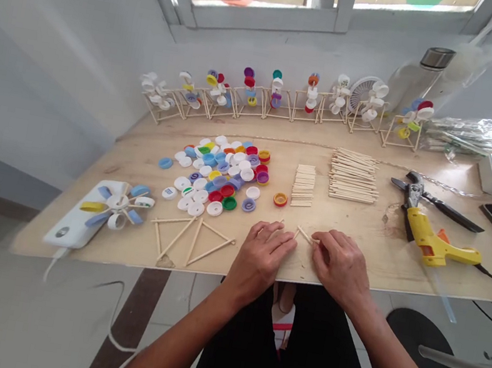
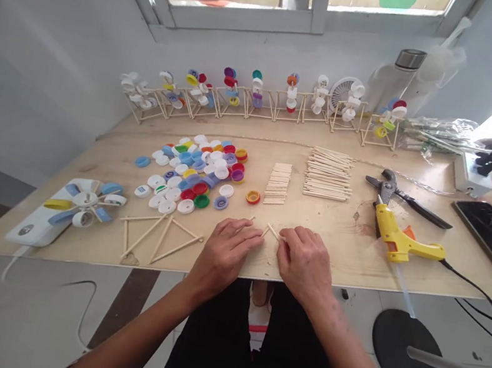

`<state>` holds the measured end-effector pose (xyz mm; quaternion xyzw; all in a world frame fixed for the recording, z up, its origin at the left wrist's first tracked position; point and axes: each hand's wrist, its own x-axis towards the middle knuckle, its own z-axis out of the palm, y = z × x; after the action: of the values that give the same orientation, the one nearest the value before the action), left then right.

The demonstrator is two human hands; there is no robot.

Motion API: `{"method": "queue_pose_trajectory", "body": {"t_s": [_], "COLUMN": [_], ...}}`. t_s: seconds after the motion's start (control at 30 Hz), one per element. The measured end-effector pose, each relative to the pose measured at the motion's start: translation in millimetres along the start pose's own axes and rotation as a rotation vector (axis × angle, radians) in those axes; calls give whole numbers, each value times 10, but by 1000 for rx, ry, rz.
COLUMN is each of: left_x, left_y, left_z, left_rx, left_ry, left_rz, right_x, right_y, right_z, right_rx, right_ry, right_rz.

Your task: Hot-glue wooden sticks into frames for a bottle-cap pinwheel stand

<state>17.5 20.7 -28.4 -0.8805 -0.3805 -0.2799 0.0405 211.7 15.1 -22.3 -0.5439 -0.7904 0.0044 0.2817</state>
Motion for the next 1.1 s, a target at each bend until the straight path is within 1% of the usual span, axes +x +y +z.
{"method": "queue_pose_trajectory", "body": {"t_s": [0.13, 0.3, 0.4, 0.47, 0.6, 0.7, 0.8, 0.97, 1.1], "left_x": [-1, -8, -17, -34, -104, -154, -171, -165, -170], "left_y": [-6, -21, -37, -46, -41, -20, -3, 16, 27], "left_z": [-4, -26, -90, -157, -282, -315, -301, -259, -233], "left_rx": [-42, -146, -208, -202, -107, -67, -48, -49, -45], "left_ry": [0, 83, 137, 139, 79, 34, 9, -15, -2], "left_rz": [-23, -94, -167, -193, -169, -144, -134, -131, -124], "right_x": [-7, -12, -15, -27, -93, -150, -187, -212, -229], "right_y": [15, 14, 16, 33, 112, 182, 225, 238, 249], "right_z": [-5, -25, -72, -124, -239, -290, -300, -282, -262], "right_rx": [47, 115, 176, 209, 194, 169, 159, 126, 118], "right_ry": [24, 50, 50, 31, -31, -72, -106, -140, -144], "right_rz": [14, 98, 175, 199, 149, 83, 38, 23, 10]}}
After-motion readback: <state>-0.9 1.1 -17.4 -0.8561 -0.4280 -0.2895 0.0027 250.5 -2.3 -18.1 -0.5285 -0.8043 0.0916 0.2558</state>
